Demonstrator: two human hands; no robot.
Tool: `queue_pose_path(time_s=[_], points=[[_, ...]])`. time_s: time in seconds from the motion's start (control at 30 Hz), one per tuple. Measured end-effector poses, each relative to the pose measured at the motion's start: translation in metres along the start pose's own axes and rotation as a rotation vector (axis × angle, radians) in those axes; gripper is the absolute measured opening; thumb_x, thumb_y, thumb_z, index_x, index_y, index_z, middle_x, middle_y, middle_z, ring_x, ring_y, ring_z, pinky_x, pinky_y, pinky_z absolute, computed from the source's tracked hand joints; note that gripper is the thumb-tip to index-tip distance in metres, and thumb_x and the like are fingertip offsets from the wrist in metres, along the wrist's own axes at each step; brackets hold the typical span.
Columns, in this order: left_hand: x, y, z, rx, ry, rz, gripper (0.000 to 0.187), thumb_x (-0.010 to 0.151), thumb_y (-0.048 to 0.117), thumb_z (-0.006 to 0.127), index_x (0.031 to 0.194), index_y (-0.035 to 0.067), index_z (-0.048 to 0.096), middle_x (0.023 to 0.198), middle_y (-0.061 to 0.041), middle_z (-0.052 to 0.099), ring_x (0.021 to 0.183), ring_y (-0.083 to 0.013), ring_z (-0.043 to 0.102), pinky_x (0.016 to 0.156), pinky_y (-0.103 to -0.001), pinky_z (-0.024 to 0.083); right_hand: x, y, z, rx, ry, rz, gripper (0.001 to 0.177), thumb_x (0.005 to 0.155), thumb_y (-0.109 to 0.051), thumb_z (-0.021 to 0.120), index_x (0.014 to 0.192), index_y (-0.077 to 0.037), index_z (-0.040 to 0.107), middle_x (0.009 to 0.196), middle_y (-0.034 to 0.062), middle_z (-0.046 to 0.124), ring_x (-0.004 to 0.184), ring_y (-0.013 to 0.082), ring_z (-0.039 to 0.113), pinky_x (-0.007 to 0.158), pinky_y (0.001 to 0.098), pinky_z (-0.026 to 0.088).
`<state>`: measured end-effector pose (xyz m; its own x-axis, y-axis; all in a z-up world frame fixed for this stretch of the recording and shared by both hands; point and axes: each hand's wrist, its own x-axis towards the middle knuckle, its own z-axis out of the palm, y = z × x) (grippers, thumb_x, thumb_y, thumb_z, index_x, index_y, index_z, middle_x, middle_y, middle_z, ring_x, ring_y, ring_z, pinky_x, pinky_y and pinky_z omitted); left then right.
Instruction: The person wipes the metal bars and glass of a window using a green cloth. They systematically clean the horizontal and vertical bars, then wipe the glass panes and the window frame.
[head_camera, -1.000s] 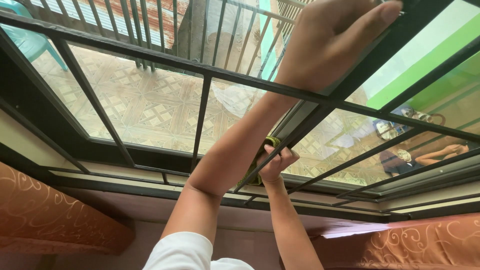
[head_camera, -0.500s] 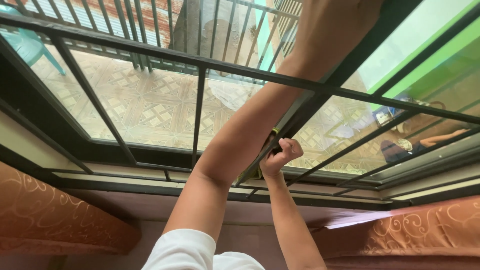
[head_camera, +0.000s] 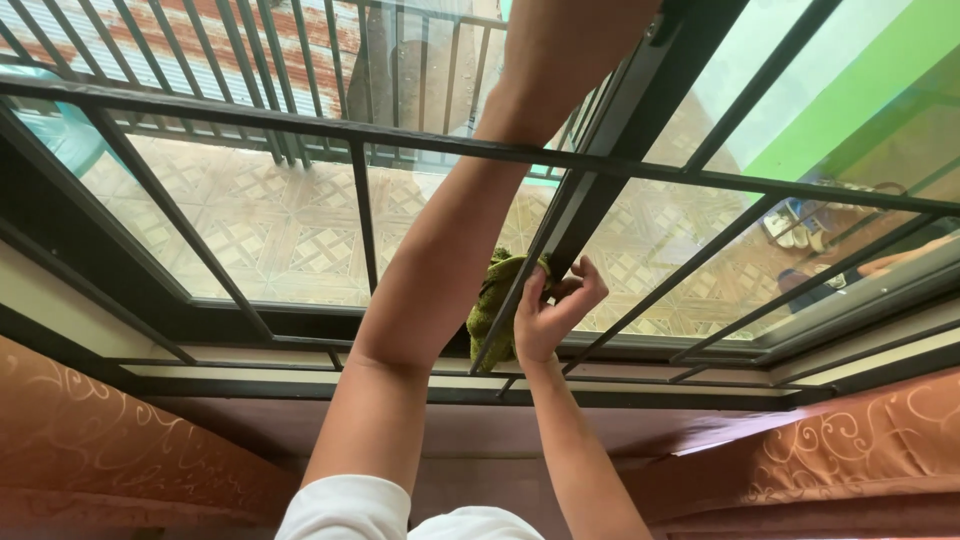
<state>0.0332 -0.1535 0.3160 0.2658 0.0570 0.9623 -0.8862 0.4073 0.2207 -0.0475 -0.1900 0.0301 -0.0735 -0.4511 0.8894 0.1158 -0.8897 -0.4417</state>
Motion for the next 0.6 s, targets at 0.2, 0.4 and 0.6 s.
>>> queue_pose_path(time_s=[0.2, 0.4, 0.6], points=[[-0.002, 0.002, -0.021, 0.022, -0.028, -0.061, 0.011, 0.099, 0.017, 0.053, 0.092, 0.016, 0.060, 0.087, -0.001, 0.069, 0.070, -0.0205, 0.069, 0.064, -0.035, 0.047, 0.013, -0.016, -0.009, -0.121, -0.052, -0.020, 0.031, 0.096, -0.018, 0.074, 0.114, -0.002, 0.054, 0.098, 0.0070, 0.044, 0.077, 0.0226, 0.050, 0.059, 0.0309, 0.044], [-0.047, -0.004, -0.026, -0.089, -0.172, -0.256, 0.028, 0.104, 0.019, 0.069, 0.130, 0.018, 0.061, 0.106, -0.002, 0.071, 0.074, -0.0098, 0.070, 0.054, -0.023, 0.061, 0.019, -0.029, -0.008, -0.125, -0.116, -0.021, 0.022, 0.097, -0.014, 0.068, 0.102, -0.002, 0.050, 0.097, 0.0094, 0.048, 0.083, 0.0212, 0.045, 0.069, 0.0326, 0.043], [-0.066, 0.002, -0.047, -0.023, -0.157, -0.200, 0.027, 0.102, 0.024, 0.071, 0.125, 0.013, 0.063, 0.123, -0.007, 0.071, 0.092, -0.0244, 0.077, 0.077, -0.033, 0.065, 0.010, -0.042, 0.005, -0.066, -0.187, -0.047, 0.025, 0.097, -0.015, 0.070, 0.107, 0.001, 0.053, 0.100, 0.0127, 0.052, 0.089, 0.0259, 0.051, 0.070, 0.0337, 0.046]])
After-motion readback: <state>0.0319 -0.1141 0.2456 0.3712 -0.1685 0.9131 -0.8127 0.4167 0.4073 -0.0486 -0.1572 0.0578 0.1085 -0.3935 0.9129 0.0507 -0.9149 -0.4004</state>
